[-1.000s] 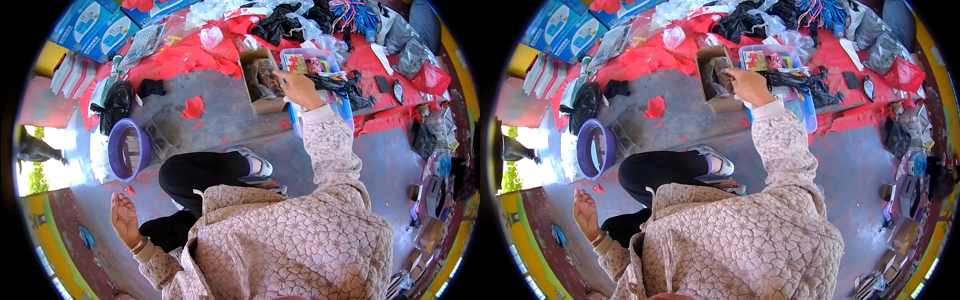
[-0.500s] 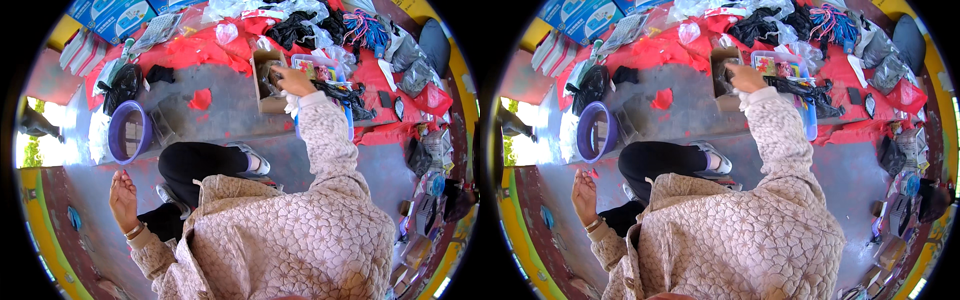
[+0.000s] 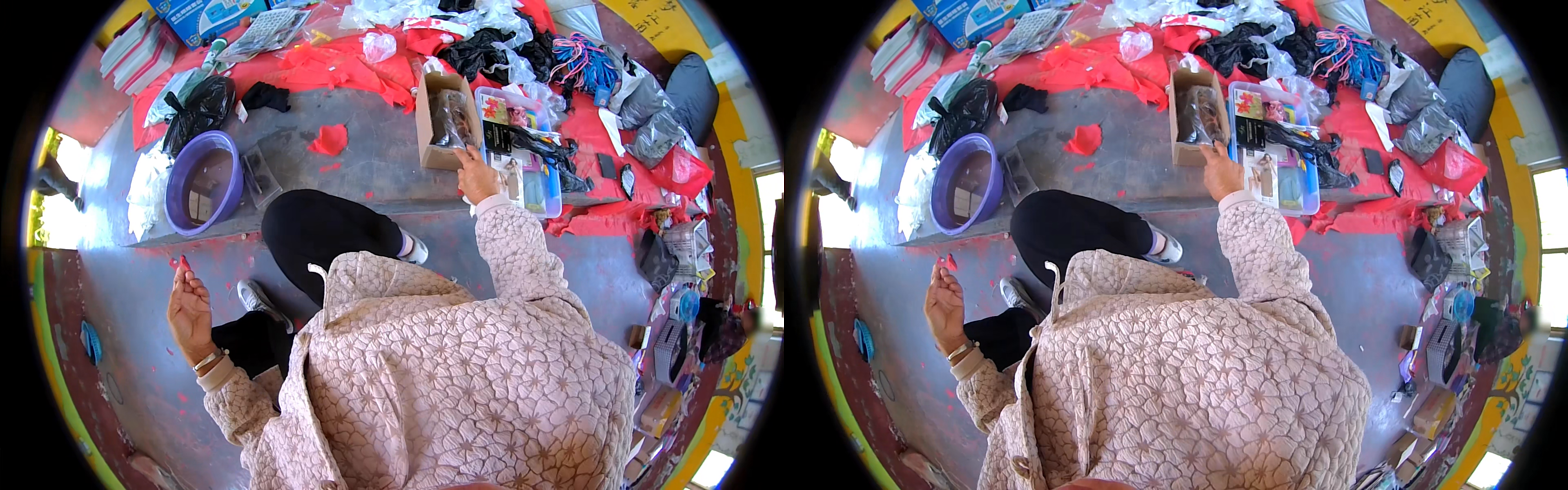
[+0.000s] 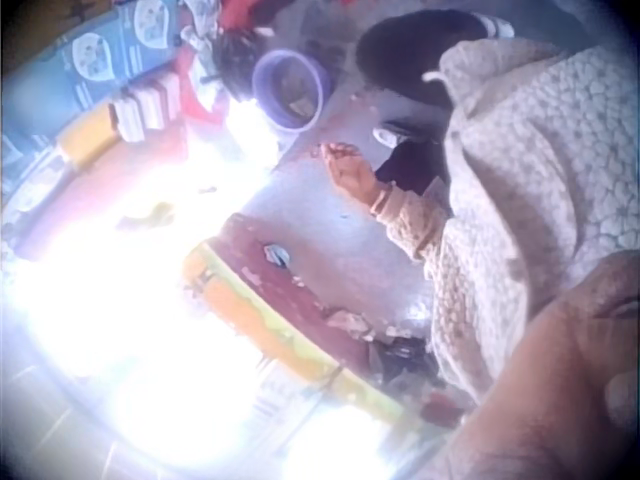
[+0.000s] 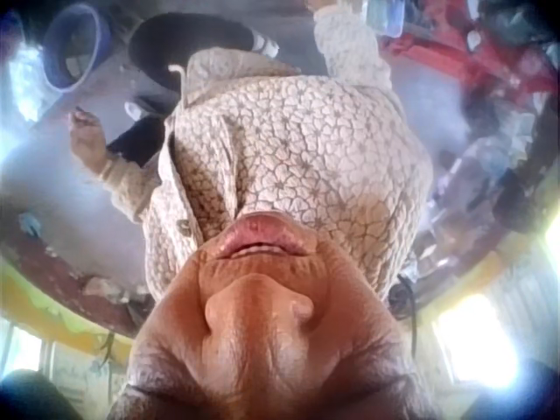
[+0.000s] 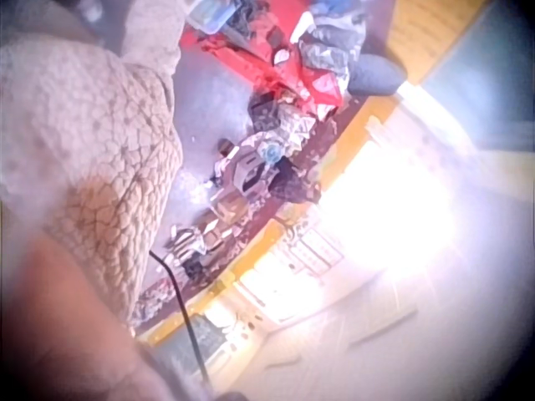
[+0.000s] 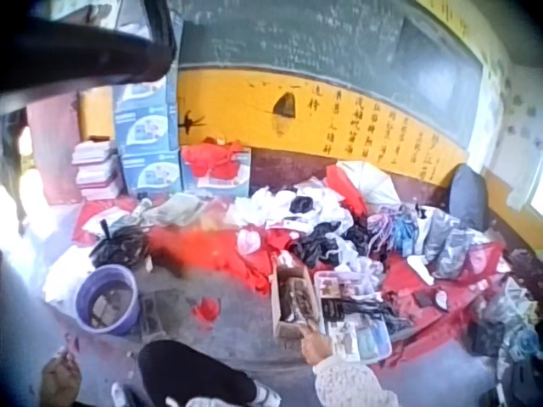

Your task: The person sits on the floor and wipes the lenses and frames of several pairs of sunglasses using a white cloth. They handle each pair individually, removing them from plastic bags, wiping them, and placing them into a cardboard box.

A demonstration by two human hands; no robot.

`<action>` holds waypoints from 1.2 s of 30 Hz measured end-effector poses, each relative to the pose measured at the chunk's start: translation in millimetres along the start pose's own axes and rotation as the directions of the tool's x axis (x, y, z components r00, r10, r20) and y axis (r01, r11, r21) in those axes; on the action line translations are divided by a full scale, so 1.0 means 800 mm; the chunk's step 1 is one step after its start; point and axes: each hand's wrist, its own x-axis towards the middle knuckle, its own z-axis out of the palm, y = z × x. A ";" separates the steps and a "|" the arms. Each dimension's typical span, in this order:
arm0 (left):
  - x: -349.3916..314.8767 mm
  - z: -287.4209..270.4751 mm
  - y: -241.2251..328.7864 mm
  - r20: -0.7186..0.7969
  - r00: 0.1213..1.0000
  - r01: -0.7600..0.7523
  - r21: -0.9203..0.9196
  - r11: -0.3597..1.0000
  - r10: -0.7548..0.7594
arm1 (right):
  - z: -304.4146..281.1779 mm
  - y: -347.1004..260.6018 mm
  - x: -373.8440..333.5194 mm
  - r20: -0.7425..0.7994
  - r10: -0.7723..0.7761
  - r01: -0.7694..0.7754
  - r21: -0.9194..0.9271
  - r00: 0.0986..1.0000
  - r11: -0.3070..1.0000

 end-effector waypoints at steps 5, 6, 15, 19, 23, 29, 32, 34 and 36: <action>0.025 0.005 0.008 -0.029 0.999 0.039 -0.001 0.999 -0.039 | -0.023 -0.002 0.022 0.071 -0.055 0.052 0.041 0.996 0.998; 0.034 0.007 0.007 -0.024 0.999 0.042 0.021 0.999 -0.041 | -0.030 0.000 0.025 0.112 -0.045 0.040 0.045 0.993 0.998; 0.133 -0.006 -0.020 0.069 0.984 0.160 0.088 0.983 -0.167 | -0.032 -0.009 0.109 0.571 0.002 0.211 -0.306 0.821 0.928; 0.154 -0.019 -0.028 0.037 0.972 0.227 0.097 0.969 -0.232 | -0.043 -0.011 0.130 0.652 0.122 0.166 -0.362 0.748 0.917; 0.136 -0.019 0.003 -0.032 0.988 0.154 0.114 0.981 -0.151 | -0.070 -0.012 0.158 0.603 -0.050 0.267 -0.276 0.796 0.923; 0.120 -0.034 0.034 -0.091 0.994 0.058 0.042 0.997 -0.054 | -0.072 -0.248 0.243 0.395 -0.474 0.343 0.358 0.787 0.868; 0.114 -0.035 0.042 -0.132 0.991 0.035 0.018 0.999 -0.032 | 0.055 -0.355 0.285 0.432 -0.584 0.208 0.654 0.687 0.728; 0.118 -0.039 0.039 -0.112 0.993 0.039 0.006 0.999 -0.038 | 0.120 -0.424 0.284 0.761 -0.358 0.131 0.344 0.542 0.930; 0.115 -0.033 0.039 -0.136 0.990 0.041 0.004 0.999 -0.040 | 0.183 -0.471 0.257 0.792 -0.385 0.187 0.337 0.473 0.923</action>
